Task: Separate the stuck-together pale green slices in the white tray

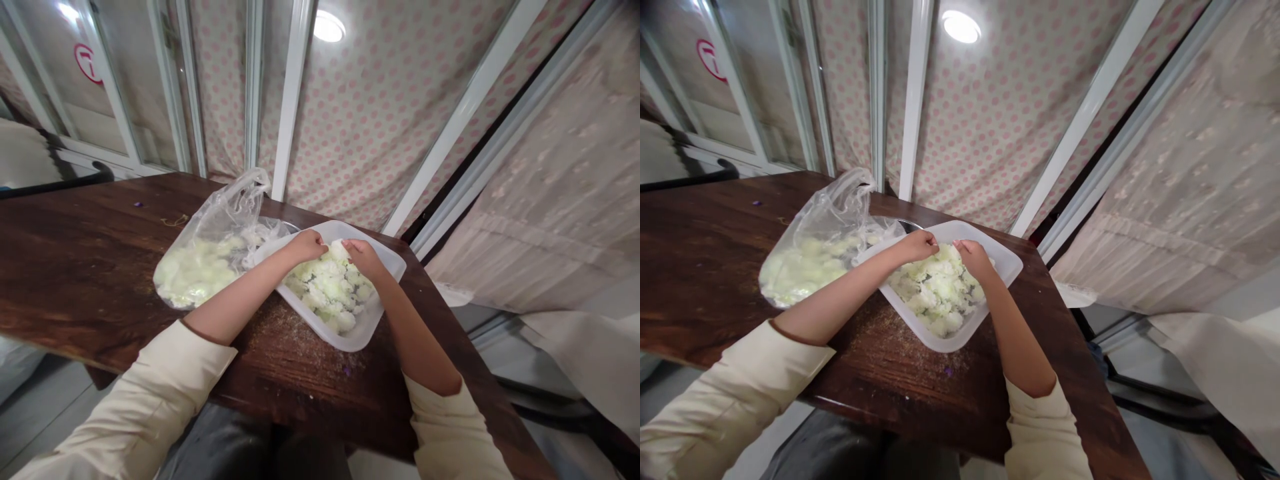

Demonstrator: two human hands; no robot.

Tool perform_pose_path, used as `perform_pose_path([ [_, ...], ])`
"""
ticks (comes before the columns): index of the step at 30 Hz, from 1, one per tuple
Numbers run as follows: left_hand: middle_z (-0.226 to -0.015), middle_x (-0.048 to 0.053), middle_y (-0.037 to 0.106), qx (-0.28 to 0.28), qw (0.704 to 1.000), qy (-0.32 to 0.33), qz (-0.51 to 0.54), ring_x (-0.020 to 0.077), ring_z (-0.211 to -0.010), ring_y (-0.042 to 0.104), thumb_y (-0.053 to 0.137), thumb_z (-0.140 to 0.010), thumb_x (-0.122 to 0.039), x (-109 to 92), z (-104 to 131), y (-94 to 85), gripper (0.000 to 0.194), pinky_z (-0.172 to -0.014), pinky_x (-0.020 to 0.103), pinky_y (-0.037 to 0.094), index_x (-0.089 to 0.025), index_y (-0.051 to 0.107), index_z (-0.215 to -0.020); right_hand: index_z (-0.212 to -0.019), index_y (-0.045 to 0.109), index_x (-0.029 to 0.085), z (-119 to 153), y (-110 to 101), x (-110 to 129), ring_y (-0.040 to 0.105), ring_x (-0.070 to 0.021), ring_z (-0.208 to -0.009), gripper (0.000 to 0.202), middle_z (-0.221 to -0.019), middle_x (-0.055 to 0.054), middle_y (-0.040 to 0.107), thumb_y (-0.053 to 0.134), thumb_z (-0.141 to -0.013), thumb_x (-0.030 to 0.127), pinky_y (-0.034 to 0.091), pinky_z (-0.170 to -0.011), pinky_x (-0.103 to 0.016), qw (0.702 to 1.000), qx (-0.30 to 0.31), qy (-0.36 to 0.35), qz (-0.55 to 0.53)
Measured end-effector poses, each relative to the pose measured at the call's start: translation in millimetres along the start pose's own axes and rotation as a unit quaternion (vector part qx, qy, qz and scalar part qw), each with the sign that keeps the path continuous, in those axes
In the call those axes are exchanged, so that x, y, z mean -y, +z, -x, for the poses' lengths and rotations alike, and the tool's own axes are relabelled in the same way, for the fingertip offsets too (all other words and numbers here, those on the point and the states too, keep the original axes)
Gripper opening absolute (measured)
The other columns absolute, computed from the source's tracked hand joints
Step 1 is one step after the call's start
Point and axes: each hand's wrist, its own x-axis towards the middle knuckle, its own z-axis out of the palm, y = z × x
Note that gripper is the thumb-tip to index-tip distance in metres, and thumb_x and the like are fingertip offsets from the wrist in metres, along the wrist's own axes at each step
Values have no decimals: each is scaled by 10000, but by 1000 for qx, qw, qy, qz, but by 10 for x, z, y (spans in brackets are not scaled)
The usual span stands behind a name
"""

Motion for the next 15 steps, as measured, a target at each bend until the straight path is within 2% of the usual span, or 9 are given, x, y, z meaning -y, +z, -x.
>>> perform_pose_path([
  [4,-623,41,593,-9,999,13,-46,136,-580,502,485,-632,-304,24,6,7,224,-537,241,334,-133,624,-671,-549,502,160,4,10,-31,485,-119,-497,544,-482,-10,492,268,-814,573,396,-551,-246,997,43,52,43],
  [8,-593,37,572,-11,998,3,-63,137,-558,484,532,-620,-403,42,11,-3,262,-518,248,309,-149,599,-616,-717,606,131,-25,-28,-105,584,-165,-672,566,-711,-100,644,189,-865,484,424,-665,-272,980,35,107,164],
  [10,-583,41,564,1,998,-13,-67,140,-545,479,540,-606,-507,39,16,-14,358,-508,253,297,-153,587,-589,-808,622,117,-28,-45,-152,589,-198,-811,453,-877,-136,654,257,-870,379,419,-740,-296,959,77,122,243],
  [12,-557,49,547,13,997,-24,-77,145,-530,473,511,-599,-599,31,23,-25,453,-503,260,286,-153,575,-552,-902,624,116,-13,-44,-197,581,-220,-878,271,-983,-139,640,414,-805,257,418,-770,-304,941,132,134,280],
  [13,-547,52,539,17,996,-26,-81,148,-525,470,495,-599,-624,28,26,-29,481,-502,263,281,-153,571,-540,-958,614,124,-2,-37,-215,582,-223,-885,257,-1013,-129,635,482,-748,192,424,-769,-301,936,160,138,283],
  [15,-545,56,533,20,996,-24,-88,151,-524,468,486,-609,-626,24,30,-32,486,-504,265,275,-153,571,-538,-1037,587,154,20,-15,-235,587,-218,-886,400,-1043,-98,631,528,-649,77,440,-762,-289,926,226,116,279],
])
